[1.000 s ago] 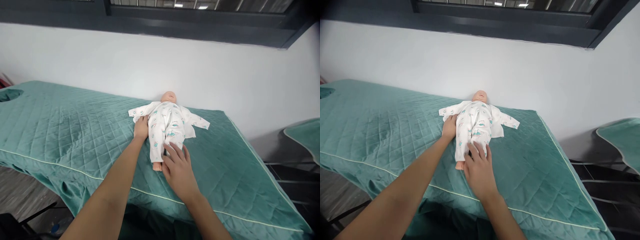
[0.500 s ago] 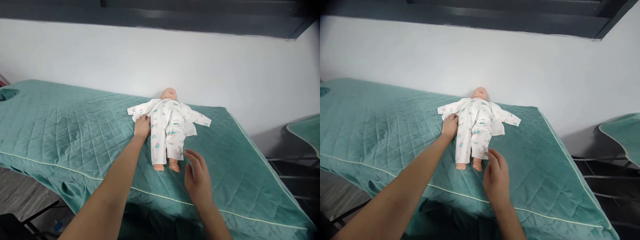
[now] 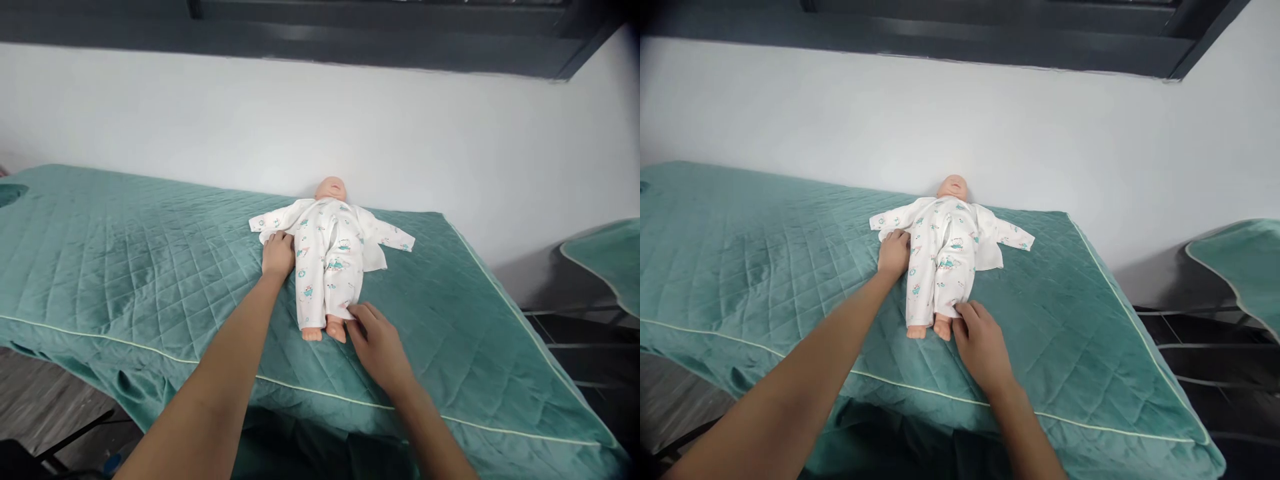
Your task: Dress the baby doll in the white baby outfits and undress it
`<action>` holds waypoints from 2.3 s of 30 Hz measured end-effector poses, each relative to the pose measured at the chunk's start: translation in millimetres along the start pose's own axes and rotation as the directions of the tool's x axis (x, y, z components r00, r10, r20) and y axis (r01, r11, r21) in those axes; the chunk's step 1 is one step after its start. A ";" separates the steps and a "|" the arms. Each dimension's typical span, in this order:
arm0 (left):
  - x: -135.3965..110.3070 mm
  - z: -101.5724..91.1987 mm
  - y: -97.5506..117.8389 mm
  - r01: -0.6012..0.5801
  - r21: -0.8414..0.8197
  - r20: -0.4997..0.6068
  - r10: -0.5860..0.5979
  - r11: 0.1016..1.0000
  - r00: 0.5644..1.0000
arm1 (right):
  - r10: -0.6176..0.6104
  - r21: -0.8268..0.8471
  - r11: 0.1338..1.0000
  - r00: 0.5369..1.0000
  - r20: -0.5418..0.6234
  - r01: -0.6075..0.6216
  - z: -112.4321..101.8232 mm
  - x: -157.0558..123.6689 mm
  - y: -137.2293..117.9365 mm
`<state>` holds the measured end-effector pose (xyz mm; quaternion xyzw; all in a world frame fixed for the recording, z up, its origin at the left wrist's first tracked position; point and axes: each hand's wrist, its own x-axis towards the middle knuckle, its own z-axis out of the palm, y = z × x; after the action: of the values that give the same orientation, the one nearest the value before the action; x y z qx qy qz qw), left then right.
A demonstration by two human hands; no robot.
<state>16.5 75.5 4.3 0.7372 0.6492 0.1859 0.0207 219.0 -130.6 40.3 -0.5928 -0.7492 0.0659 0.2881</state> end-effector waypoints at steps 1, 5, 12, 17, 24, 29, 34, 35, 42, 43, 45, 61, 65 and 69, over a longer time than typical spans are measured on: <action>0.2 0.2 -0.2 0.002 -0.001 0.001 -0.002 1.000 1.000 | -0.026 0.020 0.999 1.000 -0.016 0.026 -6.9 -2.5 -5.8; 1.2 0.9 -0.5 0.011 0.001 0.000 -0.011 1.000 1.000 | -0.127 0.058 0.989 0.986 -0.104 0.134 -30.8 -13.9 -29.9; 0.9 0.2 -0.2 0.012 -0.022 -0.003 -0.012 1.000 1.000 | -0.013 0.138 0.990 0.994 -0.113 0.028 -15.1 -32.0 -15.6; 1.2 0.5 -1.2 0.008 -0.036 -0.009 -0.009 0.999 1.000 | 0.097 0.116 0.990 0.986 -0.132 -0.082 5.2 -51.8 -6.3; 0.4 1.4 -1.3 0.006 -0.022 -0.024 -0.007 1.000 1.000 | 0.006 0.035 0.999 0.983 -0.185 0.001 0.6 -32.2 -24.6; 0.8 1.9 -1.9 0.011 -0.045 -0.016 -0.011 0.999 1.000 | -0.036 0.073 0.996 0.991 -0.131 0.045 -1.7 -7.8 -36.6; 1.9 3.2 -2.7 0.009 -0.043 -0.026 -0.010 0.999 1.000 | -0.074 0.122 0.988 0.982 -0.171 0.096 -6.1 -16.7 -36.7; 2.1 3.4 -2.9 0.009 -0.044 -0.025 -0.010 0.999 1.000 | -0.063 0.112 0.990 0.983 -0.171 0.083 -6.6 -21.6 -34.8; 2.8 3.4 -3.2 0.011 -0.066 -0.025 -0.013 0.998 1.000 | -0.054 -0.044 0.998 0.961 -0.270 0.043 3.9 -36.7 -46.3; 2.7 3.3 -3.2 0.013 -0.065 -0.024 -0.015 0.998 1.000 | -0.069 -0.066 0.996 0.967 -0.245 0.055 7.7 -34.0 -51.3; 2.4 3.3 -3.2 0.014 -0.063 -0.023 -0.016 0.998 1.000 | -0.077 -0.136 0.989 0.981 -0.178 0.053 16.1 -26.5 -59.5; 2.5 2.2 -1.8 0.016 -0.067 -0.021 -0.018 0.998 1.000 | -0.074 -0.044 0.997 0.976 -0.204 0.067 17.4 -5.5 -52.3; 1.8 0.1 -1.0 0.023 -0.057 -0.004 -0.024 0.998 1.000 | -0.137 -0.005 0.990 0.962 -0.235 0.140 8.5 -9.7 -63.5; -1.5 -3.2 1.6 -0.023 -0.015 -0.015 0.023 1.000 1.000 | -0.154 -0.003 0.988 0.968 -0.199 0.156 8.9 -13.4 -68.4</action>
<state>17.0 73.2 7.3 0.7431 0.6394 0.1965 0.0195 158.0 -160.6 58.4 -0.5343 -0.7603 -0.0117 0.3693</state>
